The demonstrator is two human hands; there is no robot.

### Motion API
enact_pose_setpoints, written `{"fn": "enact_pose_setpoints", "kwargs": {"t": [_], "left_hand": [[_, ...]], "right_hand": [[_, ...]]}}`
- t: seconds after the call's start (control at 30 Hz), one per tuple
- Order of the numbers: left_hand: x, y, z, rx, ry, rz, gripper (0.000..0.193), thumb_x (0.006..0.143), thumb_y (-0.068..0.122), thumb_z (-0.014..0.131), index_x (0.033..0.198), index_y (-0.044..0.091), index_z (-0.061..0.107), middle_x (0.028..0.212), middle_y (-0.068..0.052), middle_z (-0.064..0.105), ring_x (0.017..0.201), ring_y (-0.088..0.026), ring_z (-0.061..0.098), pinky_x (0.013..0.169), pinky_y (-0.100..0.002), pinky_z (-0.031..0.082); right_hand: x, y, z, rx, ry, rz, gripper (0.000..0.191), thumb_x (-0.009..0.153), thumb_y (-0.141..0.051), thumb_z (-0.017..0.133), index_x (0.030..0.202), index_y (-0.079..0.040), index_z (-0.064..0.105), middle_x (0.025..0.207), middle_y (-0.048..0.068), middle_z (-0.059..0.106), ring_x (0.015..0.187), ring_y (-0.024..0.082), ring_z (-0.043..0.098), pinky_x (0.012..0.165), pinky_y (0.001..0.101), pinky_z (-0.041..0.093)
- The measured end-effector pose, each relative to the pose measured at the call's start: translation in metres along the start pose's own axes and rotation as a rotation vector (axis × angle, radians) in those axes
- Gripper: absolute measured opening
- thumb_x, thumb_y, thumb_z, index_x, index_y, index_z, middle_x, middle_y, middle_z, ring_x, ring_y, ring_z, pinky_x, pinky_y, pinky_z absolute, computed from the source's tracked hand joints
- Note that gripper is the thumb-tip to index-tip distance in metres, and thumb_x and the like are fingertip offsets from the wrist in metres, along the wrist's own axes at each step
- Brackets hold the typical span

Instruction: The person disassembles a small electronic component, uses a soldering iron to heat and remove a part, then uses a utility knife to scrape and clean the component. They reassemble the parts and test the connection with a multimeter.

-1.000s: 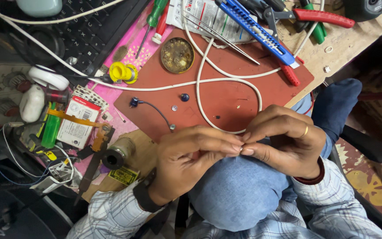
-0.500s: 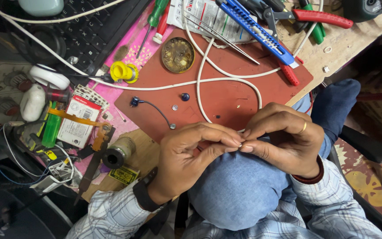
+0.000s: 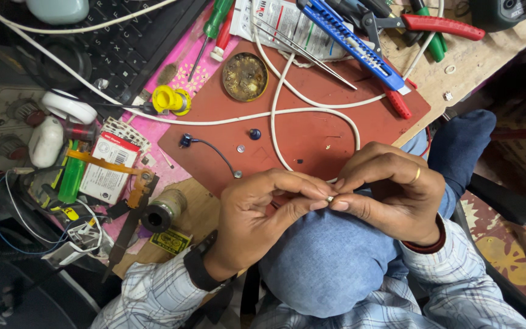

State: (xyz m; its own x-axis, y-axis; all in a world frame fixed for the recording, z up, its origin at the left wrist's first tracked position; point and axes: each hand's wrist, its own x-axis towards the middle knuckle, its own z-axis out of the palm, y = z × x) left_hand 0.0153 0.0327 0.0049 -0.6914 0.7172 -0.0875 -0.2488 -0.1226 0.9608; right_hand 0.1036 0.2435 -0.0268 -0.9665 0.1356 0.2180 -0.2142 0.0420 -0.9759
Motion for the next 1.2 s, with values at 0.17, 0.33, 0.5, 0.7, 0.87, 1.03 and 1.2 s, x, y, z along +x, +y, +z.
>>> {"fn": "enact_pose_setpoints", "kwargs": {"t": [0.17, 0.33, 0.5, 0.7, 0.87, 1.03, 1.2], "left_hand": [[-0.0001, 0.0005, -0.0009, -0.02, -0.006, -0.032, 0.011, 0.101, -0.005, 0.069, 0.113, -0.003, 0.069, 0.115, -0.013, 0.075, 0.11, -0.018, 0.074, 0.099, -0.029, 0.062], [-0.0002, 0.0016, -0.0012, 0.003, -0.005, -0.042, 0.011, 0.102, -0.005, 0.069, 0.112, -0.003, 0.07, 0.114, -0.013, 0.076, 0.109, -0.017, 0.074, 0.097, -0.028, 0.062], [-0.0004, 0.0013, -0.0007, -0.002, -0.001, -0.057, 0.011, 0.101, -0.005, 0.069, 0.112, -0.003, 0.07, 0.114, -0.012, 0.076, 0.108, -0.016, 0.074, 0.096, -0.028, 0.062], [-0.0001, 0.0008, -0.001, 0.019, -0.016, 0.02, 0.011, 0.102, -0.005, 0.069, 0.113, -0.002, 0.07, 0.117, -0.013, 0.074, 0.11, -0.019, 0.074, 0.101, -0.03, 0.062], [0.0007, 0.002, -0.0026, 0.042, -0.022, 0.031, 0.01, 0.102, -0.006, 0.069, 0.111, -0.002, 0.071, 0.117, -0.014, 0.074, 0.111, -0.02, 0.074, 0.099, -0.03, 0.062], [0.0018, 0.003, -0.003, 0.059, -0.037, 0.077, 0.01, 0.103, -0.007, 0.068, 0.111, -0.002, 0.071, 0.118, -0.015, 0.074, 0.11, -0.02, 0.074, 0.101, -0.03, 0.062], [0.0015, 0.0026, -0.003, 0.036, -0.042, 0.067, 0.012, 0.102, -0.007, 0.067, 0.112, -0.001, 0.07, 0.12, -0.014, 0.073, 0.113, -0.021, 0.074, 0.1, -0.03, 0.062]], "right_hand": [[0.0006, 0.0003, -0.0002, -0.008, -0.002, -0.004, 0.025, 0.082, -0.006, 0.086, 0.1, 0.0, 0.07, 0.094, 0.011, 0.073, 0.08, 0.015, 0.073, 0.069, 0.0243, 0.058], [0.001, 0.0, 0.0004, -0.011, 0.0, -0.003, 0.024, 0.083, -0.006, 0.086, 0.099, -0.001, 0.069, 0.093, 0.011, 0.073, 0.085, 0.016, 0.073, 0.069, 0.0241, 0.058], [0.0003, 0.0003, 0.0002, -0.005, 0.003, 0.002, 0.024, 0.083, -0.006, 0.086, 0.1, 0.0, 0.07, 0.093, 0.011, 0.073, 0.08, 0.015, 0.073, 0.069, 0.0239, 0.058], [0.0002, 0.0, 0.0003, -0.015, 0.01, -0.003, 0.024, 0.083, -0.005, 0.086, 0.1, 0.0, 0.07, 0.095, 0.011, 0.073, 0.081, 0.015, 0.073, 0.071, 0.024, 0.058], [-0.0016, 0.0002, -0.0005, -0.013, 0.016, 0.001, 0.025, 0.083, -0.005, 0.086, 0.101, 0.0, 0.069, 0.096, 0.011, 0.073, 0.083, 0.015, 0.073, 0.072, 0.0244, 0.058], [-0.0041, 0.002, -0.0014, -0.018, 0.028, -0.011, 0.025, 0.084, -0.005, 0.086, 0.102, 0.0, 0.069, 0.096, 0.011, 0.073, 0.084, 0.015, 0.072, 0.074, 0.0253, 0.057], [-0.0019, 0.0004, -0.0001, -0.041, 0.04, -0.023, 0.027, 0.083, -0.007, 0.086, 0.102, 0.0, 0.068, 0.096, 0.011, 0.073, 0.084, 0.015, 0.072, 0.074, 0.0252, 0.057]]}}
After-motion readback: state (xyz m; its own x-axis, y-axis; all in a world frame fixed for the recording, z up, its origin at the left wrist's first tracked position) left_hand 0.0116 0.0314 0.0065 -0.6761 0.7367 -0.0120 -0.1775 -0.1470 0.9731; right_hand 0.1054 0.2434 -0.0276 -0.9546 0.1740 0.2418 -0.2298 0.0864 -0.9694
